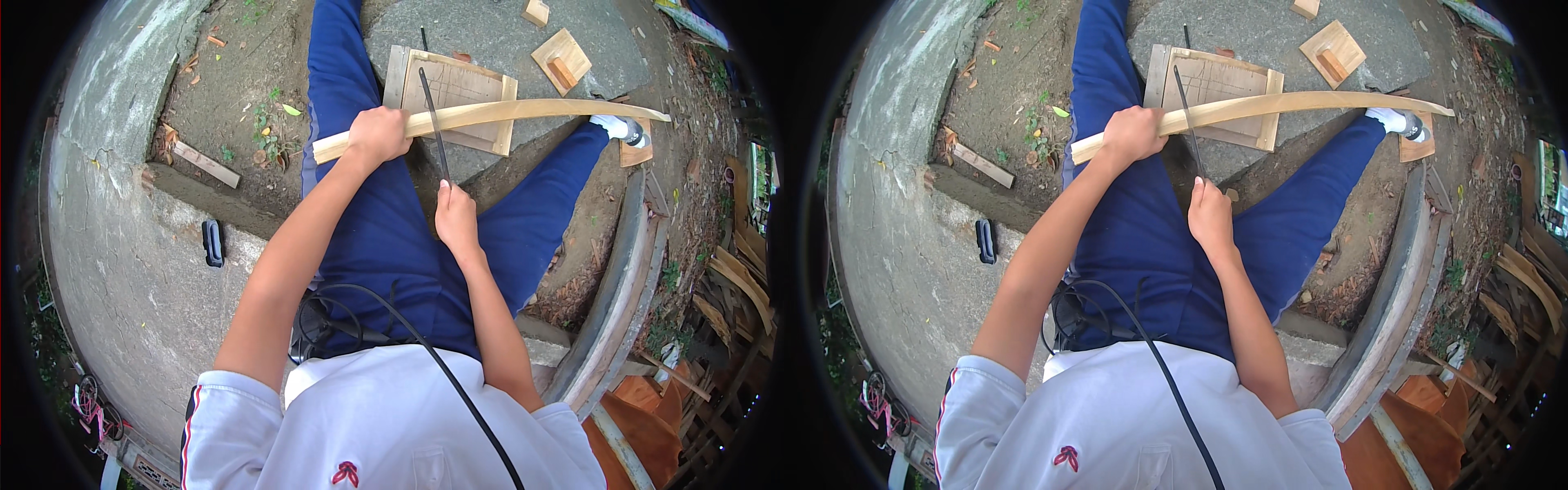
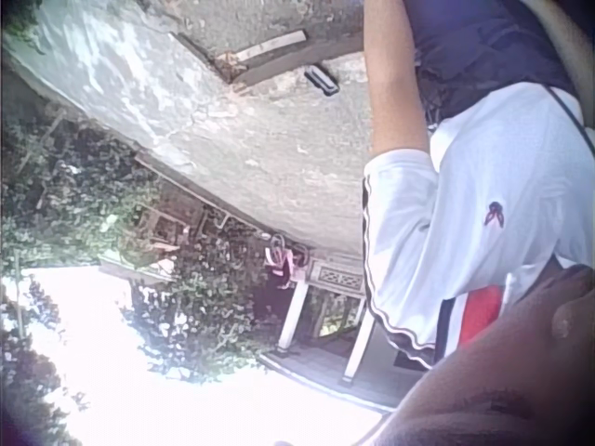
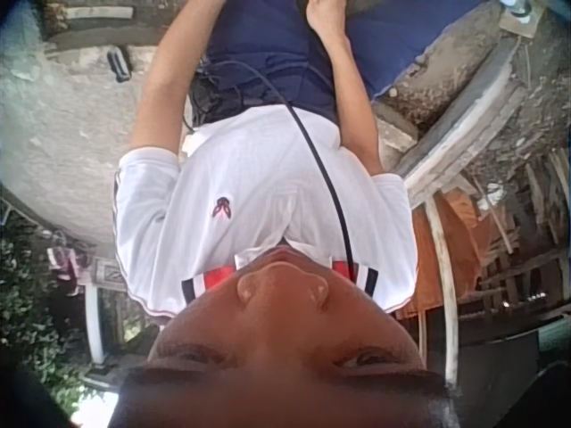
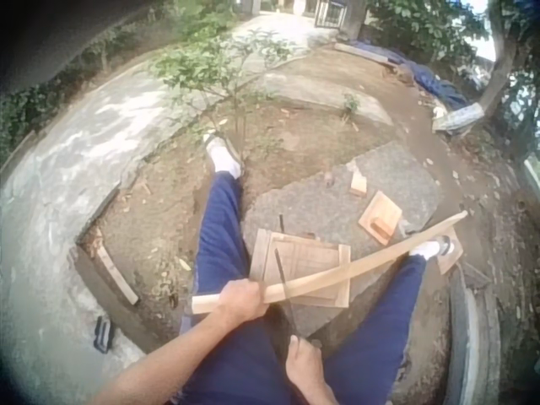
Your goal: Sawing a piece of wood and then fitting it into a wooden frame while sitting on the ground.
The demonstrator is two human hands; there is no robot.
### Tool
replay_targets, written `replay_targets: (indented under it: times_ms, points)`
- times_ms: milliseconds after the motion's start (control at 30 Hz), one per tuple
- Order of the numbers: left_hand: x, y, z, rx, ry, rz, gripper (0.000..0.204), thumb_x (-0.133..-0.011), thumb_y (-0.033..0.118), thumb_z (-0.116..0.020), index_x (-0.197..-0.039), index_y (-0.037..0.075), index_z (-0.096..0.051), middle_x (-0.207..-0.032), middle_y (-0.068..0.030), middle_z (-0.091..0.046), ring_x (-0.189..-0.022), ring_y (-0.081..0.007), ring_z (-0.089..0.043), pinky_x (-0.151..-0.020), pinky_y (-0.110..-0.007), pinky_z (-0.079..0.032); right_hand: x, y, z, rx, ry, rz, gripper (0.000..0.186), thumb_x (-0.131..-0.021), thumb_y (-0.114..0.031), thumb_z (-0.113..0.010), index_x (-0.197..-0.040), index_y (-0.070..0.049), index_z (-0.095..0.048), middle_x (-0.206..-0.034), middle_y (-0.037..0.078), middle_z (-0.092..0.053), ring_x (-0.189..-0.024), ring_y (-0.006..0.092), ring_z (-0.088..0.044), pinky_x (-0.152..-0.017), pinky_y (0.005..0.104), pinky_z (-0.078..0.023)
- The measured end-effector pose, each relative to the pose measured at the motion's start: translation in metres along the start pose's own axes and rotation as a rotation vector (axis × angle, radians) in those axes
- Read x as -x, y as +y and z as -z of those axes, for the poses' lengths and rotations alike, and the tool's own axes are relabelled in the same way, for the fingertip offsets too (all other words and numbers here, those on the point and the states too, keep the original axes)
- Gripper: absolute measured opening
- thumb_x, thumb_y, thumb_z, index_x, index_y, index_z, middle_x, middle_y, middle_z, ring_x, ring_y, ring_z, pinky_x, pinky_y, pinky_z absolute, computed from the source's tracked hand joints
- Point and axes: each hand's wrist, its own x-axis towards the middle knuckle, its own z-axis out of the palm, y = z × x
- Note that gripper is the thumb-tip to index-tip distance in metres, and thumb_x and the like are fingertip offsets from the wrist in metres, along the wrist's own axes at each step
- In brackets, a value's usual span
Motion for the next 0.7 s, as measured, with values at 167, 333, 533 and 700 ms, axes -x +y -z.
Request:
replay_targets:
  times_ms: [167,333,533,700]
  points:
    - [0.000,0.000,-0.001,0.005,-0.015,0.005,0.025,-0.085,0.028,-0.078,-0.101,0.009,-0.081,-0.094,-0.0185,-0.081,-0.091,-0.0370,-0.080,-0.085,-0.048,-0.064,-0.004,-0.008,0.005,0.005,0.039,0.062,0.043,-0.115,-0.026,-0.047,-0.096,0.006,-0.068,-0.090,0.036,-0.071,-0.089,0.0570,-0.068,-0.082,0.0643,-0.053]
    - [0.000,0.000,-0.003,-0.040,0.010,-0.014,0.025,-0.085,0.028,-0.078,-0.100,0.009,-0.080,-0.094,-0.0195,-0.081,-0.091,-0.0371,-0.080,-0.084,-0.048,-0.065,-0.005,-0.015,0.012,0.117,-0.032,-0.038,0.045,-0.114,-0.028,-0.047,-0.095,0.005,-0.069,-0.092,0.037,-0.071,-0.092,0.0579,-0.069,-0.083,0.0643,-0.054]
    - [-0.002,-0.001,-0.003,-0.009,-0.042,-0.004,0.026,-0.085,0.029,-0.078,-0.099,0.008,-0.080,-0.095,-0.0197,-0.081,-0.092,-0.0366,-0.080,-0.087,-0.047,-0.065,-0.012,-0.014,0.008,0.153,-0.043,-0.012,0.043,-0.114,-0.028,-0.047,-0.098,0.006,-0.069,-0.091,0.039,-0.070,-0.091,0.0589,-0.069,-0.084,0.0644,-0.055]
    - [-0.003,-0.001,-0.004,-0.019,-0.016,-0.009,0.024,-0.083,0.027,-0.078,-0.098,0.008,-0.081,-0.094,-0.0197,-0.081,-0.092,-0.0363,-0.080,-0.086,-0.047,-0.065,-0.020,-0.029,0.009,0.095,0.005,0.030,0.042,-0.114,-0.026,-0.048,-0.097,0.006,-0.070,-0.092,0.037,-0.071,-0.091,0.0575,-0.069,-0.085,0.0650,-0.055]
